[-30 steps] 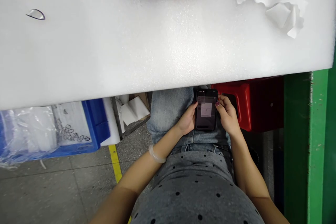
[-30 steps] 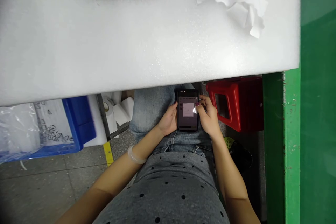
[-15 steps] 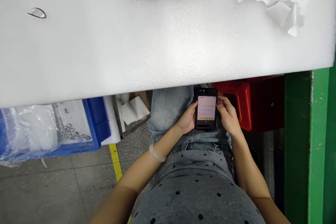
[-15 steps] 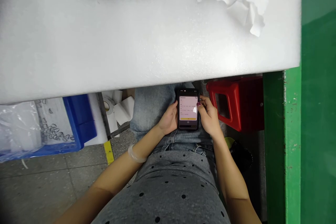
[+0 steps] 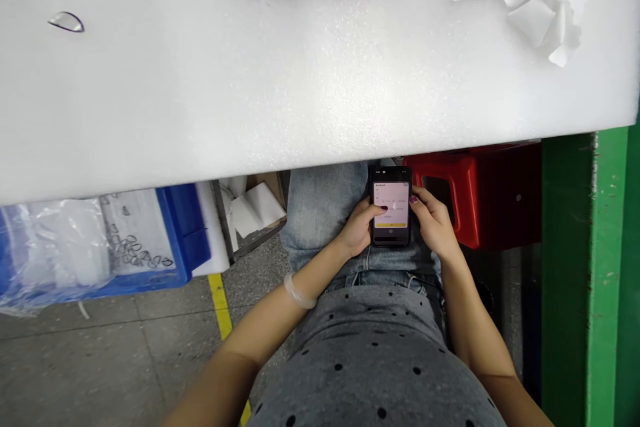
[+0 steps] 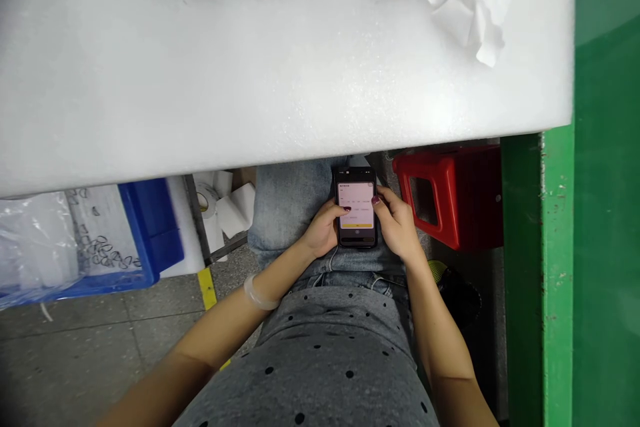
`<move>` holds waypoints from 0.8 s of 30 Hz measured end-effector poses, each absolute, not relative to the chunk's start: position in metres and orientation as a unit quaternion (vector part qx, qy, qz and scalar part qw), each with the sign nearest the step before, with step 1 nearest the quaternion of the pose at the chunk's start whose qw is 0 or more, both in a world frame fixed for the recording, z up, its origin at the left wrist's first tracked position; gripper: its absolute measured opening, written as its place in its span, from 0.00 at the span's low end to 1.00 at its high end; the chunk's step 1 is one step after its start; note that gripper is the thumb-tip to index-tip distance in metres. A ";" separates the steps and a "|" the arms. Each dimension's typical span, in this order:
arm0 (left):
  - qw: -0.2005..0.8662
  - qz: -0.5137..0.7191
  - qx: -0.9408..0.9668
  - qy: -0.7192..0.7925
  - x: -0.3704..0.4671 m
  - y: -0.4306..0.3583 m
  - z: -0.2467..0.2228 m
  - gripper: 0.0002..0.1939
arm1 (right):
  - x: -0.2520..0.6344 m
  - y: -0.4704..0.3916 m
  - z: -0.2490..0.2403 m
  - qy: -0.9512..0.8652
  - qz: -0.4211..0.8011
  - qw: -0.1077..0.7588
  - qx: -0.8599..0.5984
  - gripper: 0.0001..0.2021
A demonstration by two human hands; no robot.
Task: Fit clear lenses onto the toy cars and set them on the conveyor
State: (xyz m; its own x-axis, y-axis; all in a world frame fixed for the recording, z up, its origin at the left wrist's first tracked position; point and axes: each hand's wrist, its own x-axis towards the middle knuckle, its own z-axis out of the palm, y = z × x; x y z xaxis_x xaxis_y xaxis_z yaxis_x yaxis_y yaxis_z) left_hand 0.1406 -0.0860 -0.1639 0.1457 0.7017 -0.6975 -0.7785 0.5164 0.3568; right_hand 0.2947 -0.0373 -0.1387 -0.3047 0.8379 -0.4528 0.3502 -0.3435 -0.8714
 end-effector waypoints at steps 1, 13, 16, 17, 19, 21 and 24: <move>0.753 0.489 -0.036 0.438 0.141 -0.086 -0.163 0.20 | 0.295 -0.037 -0.138 -0.540 0.604 0.199 -0.552 0.17; 0.760 0.480 -0.096 0.428 0.140 -0.084 -0.165 0.14 | 0.299 -0.036 -0.137 -0.576 0.600 0.185 -0.523 0.16; 0.772 0.469 -0.128 0.410 0.139 -0.082 -0.162 0.17 | 0.298 -0.036 -0.137 -0.580 0.596 0.188 -0.523 0.16; 0.775 0.467 -0.135 0.404 0.139 -0.082 -0.160 0.18 | 0.298 -0.036 -0.137 -0.580 0.595 0.190 -0.523 0.16; 0.779 0.465 -0.145 0.395 0.138 -0.080 -0.158 0.20 | 0.298 -0.036 -0.138 -0.581 0.592 0.191 -0.524 0.16; 0.778 0.465 -0.151 0.394 0.138 -0.079 -0.156 0.22 | 0.298 -0.036 -0.138 -0.582 0.590 0.191 -0.526 0.16; 0.776 0.464 -0.153 0.400 0.139 -0.078 -0.155 0.23 | 0.297 -0.037 -0.140 -0.580 0.588 0.190 -0.531 0.18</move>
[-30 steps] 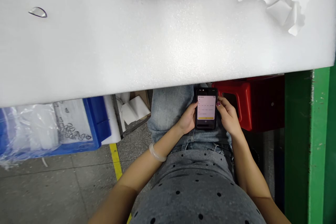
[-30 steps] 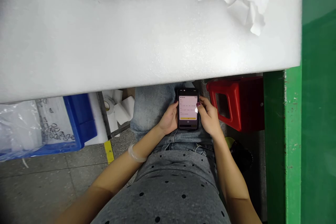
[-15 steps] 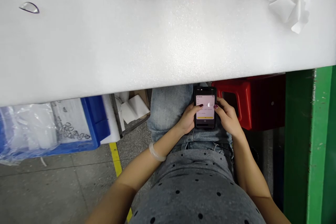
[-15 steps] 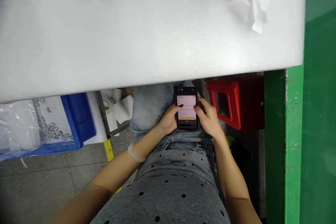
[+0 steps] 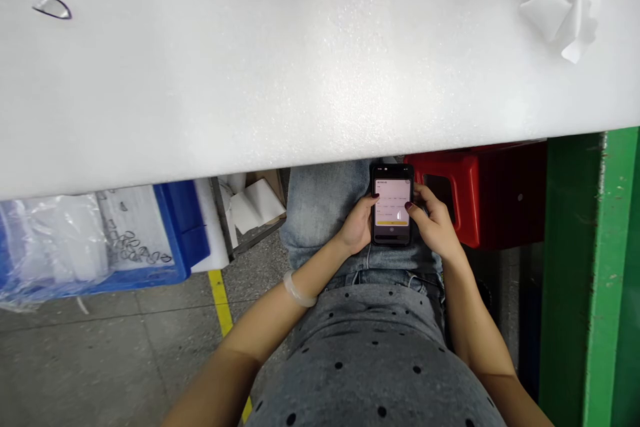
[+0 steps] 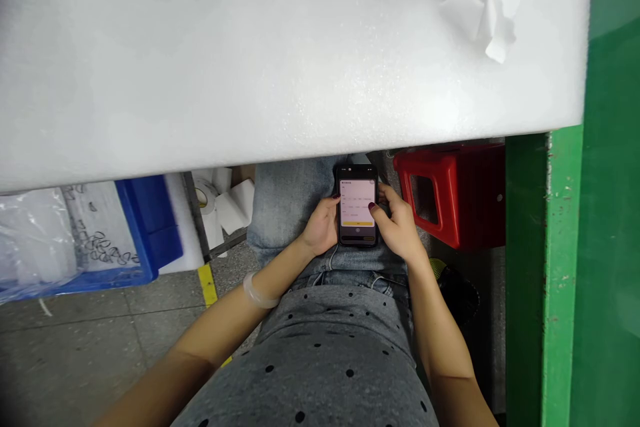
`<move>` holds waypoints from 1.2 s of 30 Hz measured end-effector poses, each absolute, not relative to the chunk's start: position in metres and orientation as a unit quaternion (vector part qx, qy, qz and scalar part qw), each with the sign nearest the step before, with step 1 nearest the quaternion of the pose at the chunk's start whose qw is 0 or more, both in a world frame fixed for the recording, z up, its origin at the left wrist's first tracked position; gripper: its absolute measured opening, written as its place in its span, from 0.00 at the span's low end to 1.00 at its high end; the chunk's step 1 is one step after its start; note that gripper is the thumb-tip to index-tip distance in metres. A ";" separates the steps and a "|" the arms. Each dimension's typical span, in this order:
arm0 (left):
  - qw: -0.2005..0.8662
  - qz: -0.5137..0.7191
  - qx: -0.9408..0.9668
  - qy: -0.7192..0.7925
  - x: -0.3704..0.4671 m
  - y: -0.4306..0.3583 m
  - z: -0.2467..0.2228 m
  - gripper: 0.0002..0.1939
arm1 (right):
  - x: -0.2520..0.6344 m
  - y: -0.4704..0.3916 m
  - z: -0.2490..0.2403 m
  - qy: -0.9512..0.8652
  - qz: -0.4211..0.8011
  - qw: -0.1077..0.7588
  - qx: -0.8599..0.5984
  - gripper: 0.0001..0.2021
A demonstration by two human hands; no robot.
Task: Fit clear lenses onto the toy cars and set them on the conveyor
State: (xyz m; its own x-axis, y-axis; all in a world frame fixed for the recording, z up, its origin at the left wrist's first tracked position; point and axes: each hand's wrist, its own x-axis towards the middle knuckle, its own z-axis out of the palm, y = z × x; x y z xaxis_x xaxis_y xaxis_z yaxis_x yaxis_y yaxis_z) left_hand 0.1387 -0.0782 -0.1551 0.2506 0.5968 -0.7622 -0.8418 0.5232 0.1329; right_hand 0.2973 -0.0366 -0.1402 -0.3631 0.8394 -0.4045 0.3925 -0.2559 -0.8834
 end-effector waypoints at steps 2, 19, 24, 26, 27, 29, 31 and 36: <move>0.775 0.463 -0.150 0.403 0.139 -0.078 -0.155 0.23 | 0.297 -0.037 -0.141 -0.575 0.587 0.194 -0.535 0.21; 0.771 0.485 -0.120 0.394 0.139 -0.078 -0.159 0.22 | 0.297 -0.036 -0.144 -0.550 0.609 0.194 -0.537 0.24; 0.773 0.502 -0.112 0.372 0.139 -0.076 -0.161 0.27 | 0.298 -0.031 -0.148 -0.547 0.612 0.178 -0.542 0.23; 0.771 0.509 -0.110 0.366 0.138 -0.075 -0.163 0.29 | 0.298 -0.029 -0.150 -0.551 0.611 0.169 -0.543 0.22; 0.770 0.512 -0.109 0.364 0.138 -0.075 -0.164 0.29 | 0.298 -0.027 -0.151 -0.550 0.614 0.167 -0.541 0.22; 0.770 0.514 -0.111 0.363 0.138 -0.075 -0.164 0.30 | 0.298 -0.025 -0.153 -0.547 0.627 0.166 -0.530 0.22; 0.771 0.512 -0.111 0.363 0.137 -0.075 -0.164 0.32 | 0.299 -0.024 -0.153 -0.545 0.637 0.167 -0.519 0.22; 0.773 0.514 -0.111 0.355 0.133 -0.075 -0.162 0.30 | 0.300 -0.025 -0.154 -0.567 0.641 0.159 -0.492 0.24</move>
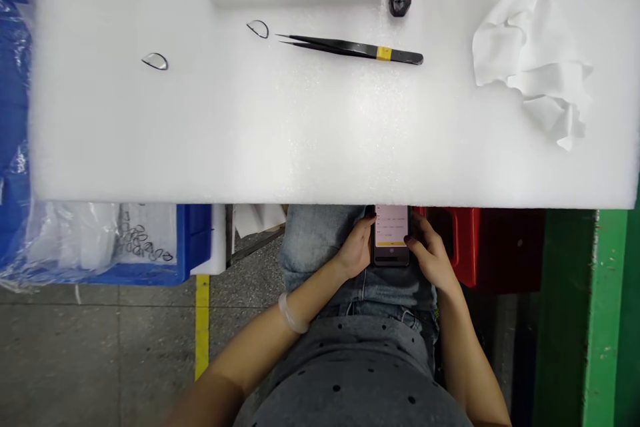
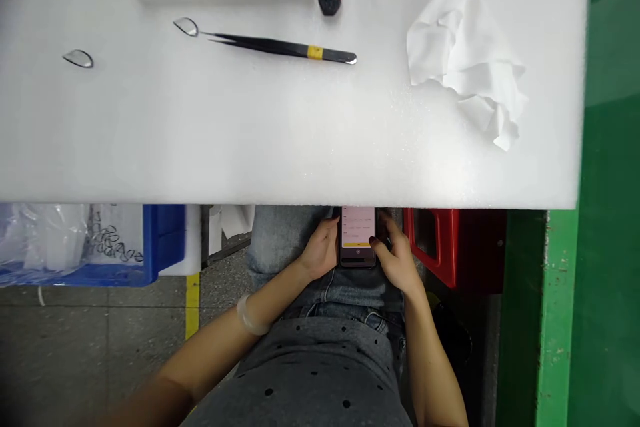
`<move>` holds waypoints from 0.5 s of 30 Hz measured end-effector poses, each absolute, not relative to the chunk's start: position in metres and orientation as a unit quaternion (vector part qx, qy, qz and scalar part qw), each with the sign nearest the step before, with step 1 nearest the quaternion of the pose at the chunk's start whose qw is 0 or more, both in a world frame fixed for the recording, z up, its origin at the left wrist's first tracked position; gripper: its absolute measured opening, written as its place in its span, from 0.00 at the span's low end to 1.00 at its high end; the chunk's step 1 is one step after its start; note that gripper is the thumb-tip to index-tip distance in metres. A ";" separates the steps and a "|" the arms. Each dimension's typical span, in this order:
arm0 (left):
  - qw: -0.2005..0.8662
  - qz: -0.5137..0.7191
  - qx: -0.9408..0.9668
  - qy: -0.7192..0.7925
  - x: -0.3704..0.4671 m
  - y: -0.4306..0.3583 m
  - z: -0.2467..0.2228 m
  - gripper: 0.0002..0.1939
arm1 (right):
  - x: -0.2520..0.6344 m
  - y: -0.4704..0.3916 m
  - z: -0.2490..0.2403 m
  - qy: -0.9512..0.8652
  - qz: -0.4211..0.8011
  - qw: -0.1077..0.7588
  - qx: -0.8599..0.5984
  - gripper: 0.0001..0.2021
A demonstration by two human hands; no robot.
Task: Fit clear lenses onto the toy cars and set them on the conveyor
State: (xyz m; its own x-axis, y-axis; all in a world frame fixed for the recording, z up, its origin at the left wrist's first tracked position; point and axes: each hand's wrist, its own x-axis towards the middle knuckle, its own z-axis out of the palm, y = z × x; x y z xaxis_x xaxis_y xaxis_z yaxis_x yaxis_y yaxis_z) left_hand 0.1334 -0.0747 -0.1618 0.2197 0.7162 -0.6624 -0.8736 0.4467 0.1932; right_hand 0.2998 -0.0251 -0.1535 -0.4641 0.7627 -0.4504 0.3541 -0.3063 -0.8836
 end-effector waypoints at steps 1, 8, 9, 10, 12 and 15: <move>0.773 0.514 -0.111 0.355 0.133 -0.074 -0.161 0.30 | 0.300 -0.025 -0.153 -0.572 0.641 0.158 -0.487 0.25; 0.772 0.513 -0.104 0.360 0.130 -0.073 -0.162 0.33 | 0.297 -0.024 -0.146 -0.583 0.636 0.139 -0.487 0.25; 0.773 0.512 -0.105 0.359 0.129 -0.073 -0.162 0.33 | 0.296 -0.023 -0.146 -0.582 0.637 0.137 -0.486 0.24; 0.774 0.511 -0.105 0.358 0.129 -0.073 -0.162 0.32 | 0.296 -0.023 -0.145 -0.581 0.638 0.135 -0.487 0.23; 0.777 0.507 -0.108 0.357 0.129 -0.074 -0.163 0.31 | 0.297 -0.023 -0.145 -0.582 0.636 0.131 -0.490 0.24; 0.781 0.499 -0.112 0.358 0.129 -0.074 -0.164 0.30 | 0.298 -0.023 -0.146 -0.585 0.628 0.125 -0.498 0.26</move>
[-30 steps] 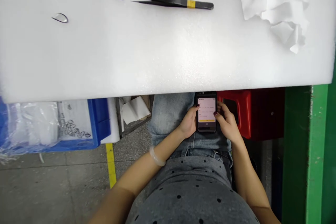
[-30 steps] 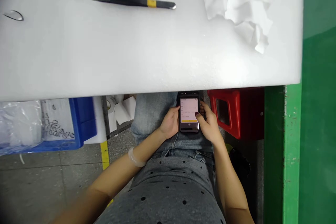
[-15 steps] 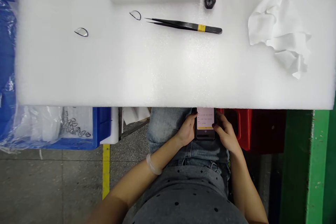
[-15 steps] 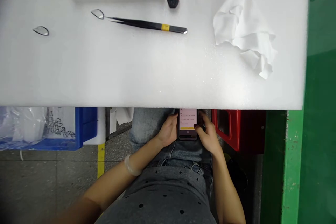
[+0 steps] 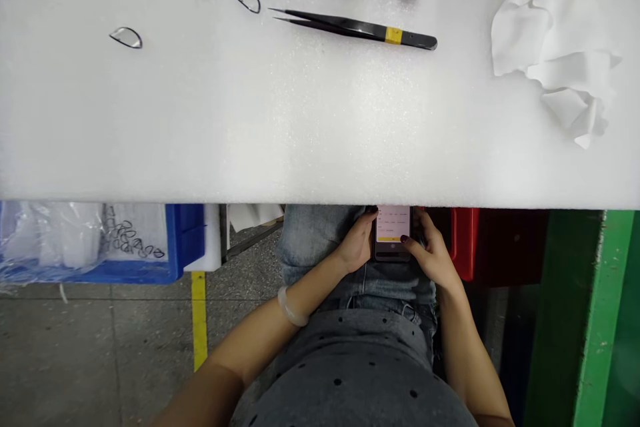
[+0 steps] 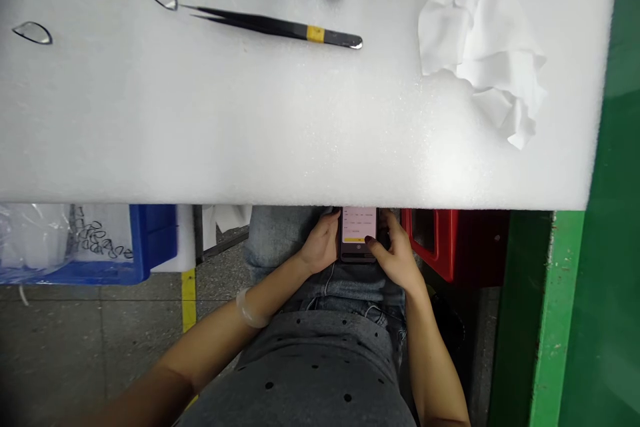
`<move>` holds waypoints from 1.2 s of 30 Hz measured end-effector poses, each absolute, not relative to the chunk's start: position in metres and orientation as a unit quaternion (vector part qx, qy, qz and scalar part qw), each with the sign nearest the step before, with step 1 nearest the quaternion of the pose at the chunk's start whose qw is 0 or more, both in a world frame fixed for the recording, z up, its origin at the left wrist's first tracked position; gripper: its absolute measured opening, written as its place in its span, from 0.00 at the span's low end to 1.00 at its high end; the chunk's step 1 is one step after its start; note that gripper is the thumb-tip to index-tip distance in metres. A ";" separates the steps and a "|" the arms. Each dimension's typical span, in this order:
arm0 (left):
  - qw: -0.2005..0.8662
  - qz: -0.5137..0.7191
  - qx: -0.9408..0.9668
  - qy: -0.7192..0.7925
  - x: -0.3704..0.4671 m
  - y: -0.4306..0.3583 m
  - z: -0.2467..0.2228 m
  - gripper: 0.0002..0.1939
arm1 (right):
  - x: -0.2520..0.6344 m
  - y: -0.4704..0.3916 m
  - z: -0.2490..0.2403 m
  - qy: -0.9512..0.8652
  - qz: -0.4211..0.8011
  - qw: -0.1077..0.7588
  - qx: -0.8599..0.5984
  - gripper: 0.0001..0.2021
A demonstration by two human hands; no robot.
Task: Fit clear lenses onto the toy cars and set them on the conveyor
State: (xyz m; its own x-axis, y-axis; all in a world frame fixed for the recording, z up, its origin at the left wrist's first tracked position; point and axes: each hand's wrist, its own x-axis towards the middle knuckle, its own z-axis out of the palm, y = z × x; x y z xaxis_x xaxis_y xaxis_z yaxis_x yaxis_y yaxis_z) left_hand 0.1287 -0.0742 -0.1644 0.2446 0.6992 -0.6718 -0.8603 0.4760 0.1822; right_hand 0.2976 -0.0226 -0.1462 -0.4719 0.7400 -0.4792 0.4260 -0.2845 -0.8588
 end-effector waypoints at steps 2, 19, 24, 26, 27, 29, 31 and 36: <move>0.784 0.498 -0.112 0.354 0.129 -0.074 -0.165 0.30 | 0.298 -0.023 -0.147 -0.588 0.623 0.125 -0.500 0.27; 0.790 0.494 -0.095 0.351 0.131 -0.070 -0.165 0.34 | 0.297 -0.019 -0.143 -0.607 0.613 0.130 -0.489 0.22; 0.792 0.489 -0.093 0.353 0.130 -0.071 -0.165 0.35 | 0.297 -0.019 -0.143 -0.610 0.608 0.135 -0.491 0.21; 0.791 0.484 -0.094 0.362 0.129 -0.071 -0.165 0.36 | 0.297 -0.019 -0.143 -0.612 0.607 0.137 -0.488 0.22; 0.790 0.481 -0.096 0.368 0.129 -0.071 -0.166 0.37 | 0.297 -0.019 -0.143 -0.613 0.608 0.138 -0.486 0.22; 0.790 0.477 -0.098 0.373 0.129 -0.072 -0.166 0.38 | 0.297 -0.020 -0.144 -0.615 0.607 0.140 -0.483 0.22; 0.790 0.480 -0.098 0.370 0.129 -0.072 -0.167 0.38 | 0.297 -0.020 -0.144 -0.615 0.607 0.141 -0.483 0.22; 0.789 0.490 -0.098 0.358 0.130 -0.072 -0.167 0.37 | 0.298 -0.021 -0.146 -0.609 0.607 0.133 -0.493 0.25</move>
State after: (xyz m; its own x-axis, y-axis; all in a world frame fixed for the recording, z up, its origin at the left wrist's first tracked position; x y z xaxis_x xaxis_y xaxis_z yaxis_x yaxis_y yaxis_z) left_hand 0.1295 -0.0724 -0.1672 0.2636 0.7029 -0.6606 -0.8438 0.4999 0.1952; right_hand 0.2982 -0.0207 -0.1456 -0.4792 0.7618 -0.4360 0.4391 -0.2221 -0.8706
